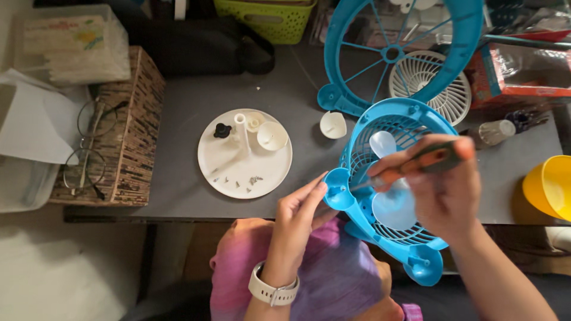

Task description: The person assembles a small blue fan by attaching the front grille to the fan body using a screwdriver. They insert and tighten screws at multiple points around the grille, then place the assembled fan on the table.

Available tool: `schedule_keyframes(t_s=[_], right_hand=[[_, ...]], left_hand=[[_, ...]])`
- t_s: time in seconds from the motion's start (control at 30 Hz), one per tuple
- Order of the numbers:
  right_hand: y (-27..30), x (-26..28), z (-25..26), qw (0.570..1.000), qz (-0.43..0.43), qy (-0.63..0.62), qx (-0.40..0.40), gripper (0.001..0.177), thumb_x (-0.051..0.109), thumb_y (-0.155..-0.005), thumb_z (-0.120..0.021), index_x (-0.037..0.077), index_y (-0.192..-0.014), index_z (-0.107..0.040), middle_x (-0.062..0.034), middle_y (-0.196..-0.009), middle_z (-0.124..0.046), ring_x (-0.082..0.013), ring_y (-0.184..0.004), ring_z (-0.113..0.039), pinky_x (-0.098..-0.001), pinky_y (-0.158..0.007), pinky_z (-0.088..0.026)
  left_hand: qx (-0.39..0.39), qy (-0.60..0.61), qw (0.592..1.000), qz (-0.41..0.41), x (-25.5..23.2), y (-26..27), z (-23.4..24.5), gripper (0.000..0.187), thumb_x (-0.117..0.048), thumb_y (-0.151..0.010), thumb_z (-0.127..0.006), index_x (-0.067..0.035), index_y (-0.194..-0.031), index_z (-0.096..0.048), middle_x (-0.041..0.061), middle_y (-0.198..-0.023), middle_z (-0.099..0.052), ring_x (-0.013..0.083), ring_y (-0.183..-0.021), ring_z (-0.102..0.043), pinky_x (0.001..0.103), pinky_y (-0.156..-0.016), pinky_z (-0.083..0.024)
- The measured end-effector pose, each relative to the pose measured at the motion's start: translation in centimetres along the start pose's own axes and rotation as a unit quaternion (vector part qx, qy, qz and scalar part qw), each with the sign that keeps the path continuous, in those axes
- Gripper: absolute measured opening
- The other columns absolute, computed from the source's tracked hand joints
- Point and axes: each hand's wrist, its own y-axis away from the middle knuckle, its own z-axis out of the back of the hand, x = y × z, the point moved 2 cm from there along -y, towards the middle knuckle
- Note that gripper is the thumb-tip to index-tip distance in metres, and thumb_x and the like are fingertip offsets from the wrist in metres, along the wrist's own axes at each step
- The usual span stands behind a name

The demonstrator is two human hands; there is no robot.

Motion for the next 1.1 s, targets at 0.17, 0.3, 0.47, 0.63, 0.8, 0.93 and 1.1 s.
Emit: schedule_keyframes(t_s=[0.17,0.3,0.47,0.63,0.8,0.93,1.1], right_hand=[[0.7,-0.3,-0.9,0.993,-0.006,0.114,0.028,0.021,0.013,-0.111,-0.048,0.001,-0.121,-0.033,-0.021,-0.102,-0.075,-0.0199,-0.081,-0.073,-0.0321,-0.078,-0.061],[0.9,-0.5,-1.0,0.993,0.012,0.116,0.026,0.023,0.013,-0.111,-0.048,0.001,-0.122,-0.032,-0.0217,-0.106,-0.074,-0.0197,-0.085,-0.074,-0.0317,-0.081,-0.061],[1.1,-0.7,0.5,0.993,-0.005,0.114,-0.006,0.03,0.009,-0.107,-0.048,-0.003,-0.133,-0.039,-0.0173,-0.096,-0.068,-0.019,-0.082,-0.07,-0.0295,-0.075,-0.059],[0.8,-1.0,3.4,0.976,-0.177,-0.124,-0.042,0.045,0.008,-0.108,-0.055,-0.001,-0.15,-0.042,-0.0136,-0.078,-0.063,-0.0203,-0.064,-0.063,-0.0304,-0.057,-0.052],[0.7,-3.6,4.0,0.752,-0.447,-0.403,-0.27,0.056,0.043,-0.104,-0.028,0.003,-0.133,-0.053,-0.0078,-0.088,-0.066,-0.0148,-0.059,-0.057,-0.0308,-0.054,-0.049],[0.8,-3.8,1.2,0.909,-0.348,-0.198,-0.113,0.041,0.03,-0.109,-0.046,-0.002,-0.12,-0.069,-0.0024,-0.072,-0.056,-0.0098,-0.057,-0.045,-0.024,-0.052,-0.037],[0.8,-1.3,-1.4,0.982,-0.173,0.081,0.003,0.036,0.024,-0.11,-0.053,0.001,-0.128,-0.073,-0.0007,-0.069,-0.057,-0.006,-0.062,-0.048,-0.0194,-0.057,-0.04]], left_hand=[[0.001,-0.002,1.0,0.005,0.0,0.0,0.1,0.042,-0.02,-0.1,-0.059,0.003,-0.134,-0.067,0.011,-0.115,-0.075,0.0166,-0.101,-0.073,0.035,-0.092,-0.062],[0.004,0.01,1.0,0.011,0.1,0.0,0.2,0.041,-0.02,-0.1,-0.059,0.003,-0.133,-0.066,0.01,-0.115,-0.075,0.0163,-0.102,-0.073,0.035,-0.093,-0.062],[0.005,0.006,1.0,0.005,0.2,-0.1,0.2,0.041,-0.019,-0.1,-0.059,0.004,-0.134,-0.066,0.012,-0.116,-0.075,0.0163,-0.102,-0.073,0.035,-0.094,-0.063],[0.011,0.015,1.0,0.003,0.1,0.0,0.2,0.041,-0.019,-0.1,-0.059,0.003,-0.134,-0.066,0.011,-0.119,-0.074,0.0173,-0.103,-0.073,0.036,-0.095,-0.062],[0.012,0.017,1.0,0.001,0.3,-0.1,0.3,0.041,-0.02,-0.1,-0.058,0.002,-0.134,-0.066,0.011,-0.12,-0.074,0.0159,-0.105,-0.072,0.036,-0.096,-0.062],[0.013,0.023,1.0,0.005,0.5,-0.3,0.4,0.041,-0.02,-0.101,-0.058,0.002,-0.134,-0.066,0.01,-0.119,-0.074,0.0161,-0.104,-0.072,0.036,-0.095,-0.062],[0.007,0.018,1.0,0.007,0.6,-0.3,0.4,0.041,-0.021,-0.101,-0.059,0.002,-0.133,-0.067,0.009,-0.116,-0.074,0.0163,-0.102,-0.073,0.036,-0.094,-0.062]])
